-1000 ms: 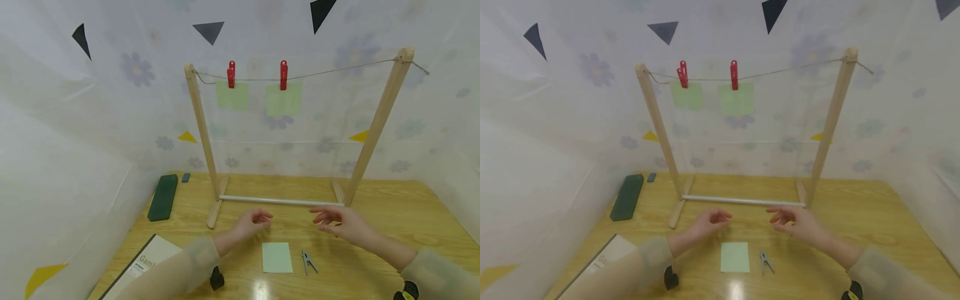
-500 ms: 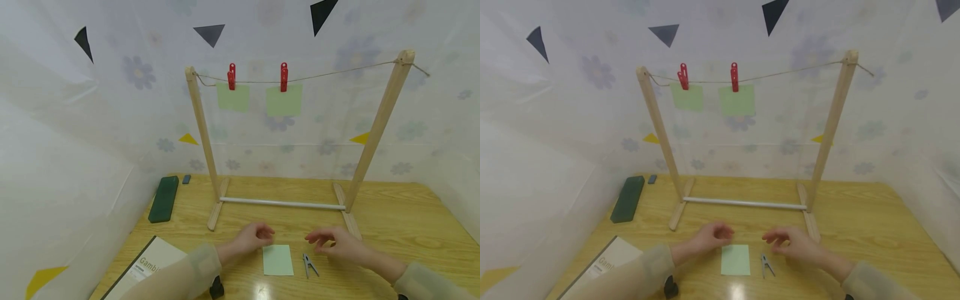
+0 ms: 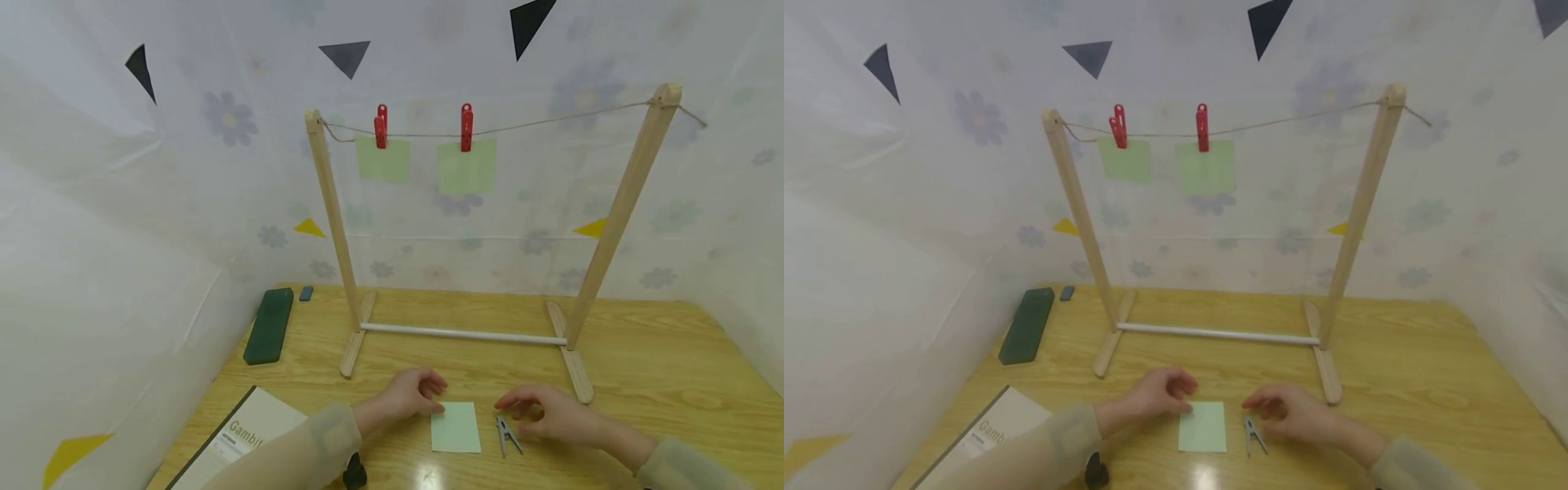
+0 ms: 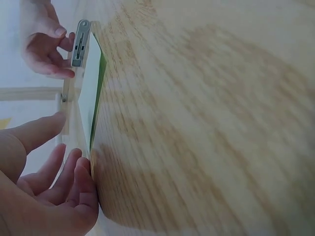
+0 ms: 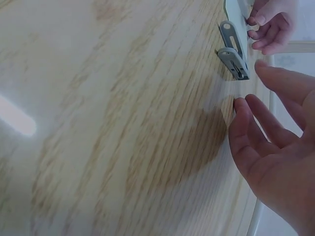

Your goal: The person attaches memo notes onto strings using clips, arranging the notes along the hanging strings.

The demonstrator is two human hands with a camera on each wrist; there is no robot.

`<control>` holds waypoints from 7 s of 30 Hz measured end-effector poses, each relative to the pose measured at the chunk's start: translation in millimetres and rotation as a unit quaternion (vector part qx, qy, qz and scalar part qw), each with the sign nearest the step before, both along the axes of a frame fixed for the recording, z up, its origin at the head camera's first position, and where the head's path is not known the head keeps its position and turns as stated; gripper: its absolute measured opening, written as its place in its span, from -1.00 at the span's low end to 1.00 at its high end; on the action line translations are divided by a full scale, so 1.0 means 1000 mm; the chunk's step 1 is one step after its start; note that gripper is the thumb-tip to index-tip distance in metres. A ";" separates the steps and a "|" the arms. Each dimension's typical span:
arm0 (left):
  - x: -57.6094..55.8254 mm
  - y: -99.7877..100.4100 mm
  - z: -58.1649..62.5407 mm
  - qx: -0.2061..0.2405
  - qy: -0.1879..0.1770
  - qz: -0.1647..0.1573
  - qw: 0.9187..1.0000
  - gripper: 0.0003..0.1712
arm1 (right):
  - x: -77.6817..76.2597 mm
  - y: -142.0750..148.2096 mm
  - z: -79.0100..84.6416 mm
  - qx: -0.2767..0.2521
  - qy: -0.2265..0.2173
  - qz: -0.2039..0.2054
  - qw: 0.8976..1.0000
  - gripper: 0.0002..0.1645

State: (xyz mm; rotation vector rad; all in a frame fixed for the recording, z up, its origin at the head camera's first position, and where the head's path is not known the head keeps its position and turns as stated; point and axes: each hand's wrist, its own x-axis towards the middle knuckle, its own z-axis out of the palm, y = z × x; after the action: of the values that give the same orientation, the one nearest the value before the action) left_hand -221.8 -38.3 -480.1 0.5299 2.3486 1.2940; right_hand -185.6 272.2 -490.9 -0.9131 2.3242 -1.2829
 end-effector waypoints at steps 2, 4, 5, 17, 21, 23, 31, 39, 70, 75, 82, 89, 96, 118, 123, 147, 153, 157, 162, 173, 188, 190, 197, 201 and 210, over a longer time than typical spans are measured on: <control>0.000 0.001 0.002 -0.006 -0.001 -0.004 1.000 -0.61 | 0.000 0.000 0.000 -0.004 0.013 0.009 1.000 -0.52; 0.000 0.001 0.003 -0.012 0.001 -0.011 1.000 -0.60 | 0.000 -0.001 0.000 -0.011 0.036 0.024 0.999 -0.52; 0.001 0.002 0.003 -0.016 0.003 -0.016 1.000 -0.60 | 0.000 -0.002 -0.001 -0.015 0.049 0.032 0.998 -0.52; 0.004 0.004 -0.001 -0.063 0.030 -0.060 0.996 -0.55 | 0.006 -0.006 -0.004 -0.012 0.070 0.072 0.995 -0.45; 0.005 0.007 -0.001 -0.061 0.045 -0.064 0.995 -0.57 | 0.008 -0.005 -0.001 -0.008 0.058 0.074 0.996 -0.48; 0.006 0.007 -0.002 -0.057 0.044 -0.064 0.995 -0.57 | 0.009 -0.005 0.000 -0.007 0.056 0.077 0.995 -0.49; 0.004 0.006 -0.002 -0.061 0.046 -0.070 0.995 -0.56 | 0.009 -0.005 0.001 0.002 0.041 0.086 0.995 -0.43; 0.003 0.006 -0.003 -0.072 0.052 -0.080 0.993 -0.59 | 0.008 -0.004 -0.002 0.009 0.050 0.106 0.993 -0.48; -0.008 -0.005 0.005 -0.047 -0.030 -0.055 0.997 -0.92 | 0.004 -0.004 -0.001 -0.038 0.000 0.004 0.999 -0.68; -0.011 -0.005 0.006 -0.057 -0.030 -0.060 0.996 -0.90 | 0.002 -0.002 0.010 -0.024 -0.023 -0.047 0.998 -0.74; -0.013 -0.004 0.013 -0.043 -0.034 -0.069 0.996 -0.88 | 0.000 0.005 0.028 -0.039 0.023 -0.102 0.994 -0.76; -0.014 -0.003 0.023 -0.028 -0.024 -0.057 0.998 -0.89 | -0.005 0.014 0.043 -0.060 0.034 -0.098 0.993 -0.77; -0.016 0.004 0.032 -0.005 -0.013 -0.050 0.999 -0.87 | -0.005 0.023 0.067 -0.027 0.013 -0.132 0.991 -0.68; -0.026 0.031 0.066 0.051 -0.002 -0.041 0.998 -0.84 | -0.005 0.046 0.122 0.002 0.069 -0.218 0.974 -0.55; -0.027 0.038 0.073 0.052 0.003 -0.034 0.998 -0.83 | -0.007 0.052 0.133 0.005 0.083 -0.234 0.969 -0.57; -0.042 0.057 0.112 0.120 0.004 0.025 0.992 -0.75 | -0.018 0.074 0.198 -0.055 0.137 -0.292 0.945 -0.67; -0.046 0.063 0.126 0.145 0.025 0.027 0.989 -0.76 | -0.023 0.073 0.220 -0.063 0.148 -0.321 0.933 -0.68; -0.048 0.067 0.139 0.145 0.037 0.024 0.988 -0.74 | -0.027 0.076 0.238 -0.119 0.144 -0.316 0.930 -0.67; -0.050 0.073 0.154 0.142 0.041 0.025 0.989 -0.72 | -0.032 0.076 0.256 -0.225 0.123 -0.282 0.925 -0.67; -0.056 0.098 0.189 0.188 0.077 0.021 0.979 -0.78 | -0.039 0.068 0.291 -0.309 0.105 -0.251 0.911 -0.66; -0.067 0.118 0.217 0.234 0.084 0.033 0.968 -0.73 | -0.052 0.047 0.320 -0.397 0.099 -0.265 0.873 -0.63; -0.069 0.117 0.217 0.235 0.083 0.047 0.967 -0.71 | -0.053 0.044 0.322 -0.397 0.100 -0.271 0.871 -0.63; -0.081 0.117 0.224 0.261 0.083 0.090 0.958 -0.74 | -0.062 0.030 0.333 -0.379 0.115 -0.300 0.868 -0.61; -0.084 0.124 0.228 0.271 0.083 0.097 0.954 -0.75 | -0.066 0.023 0.338 -0.378 0.116 -0.311 0.864 -0.60; -0.087 0.135 0.235 0.276 0.076 0.096 0.953 -0.77 | -0.072 0.016 0.351 -0.328 0.109 -0.312 0.885 -0.54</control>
State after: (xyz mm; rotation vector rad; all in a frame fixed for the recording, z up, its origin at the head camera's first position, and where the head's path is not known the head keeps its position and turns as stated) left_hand -308.4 96.6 -245.0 0.5896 2.1770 2.0912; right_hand -257.8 288.0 -140.4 -0.4769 2.4831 -2.4481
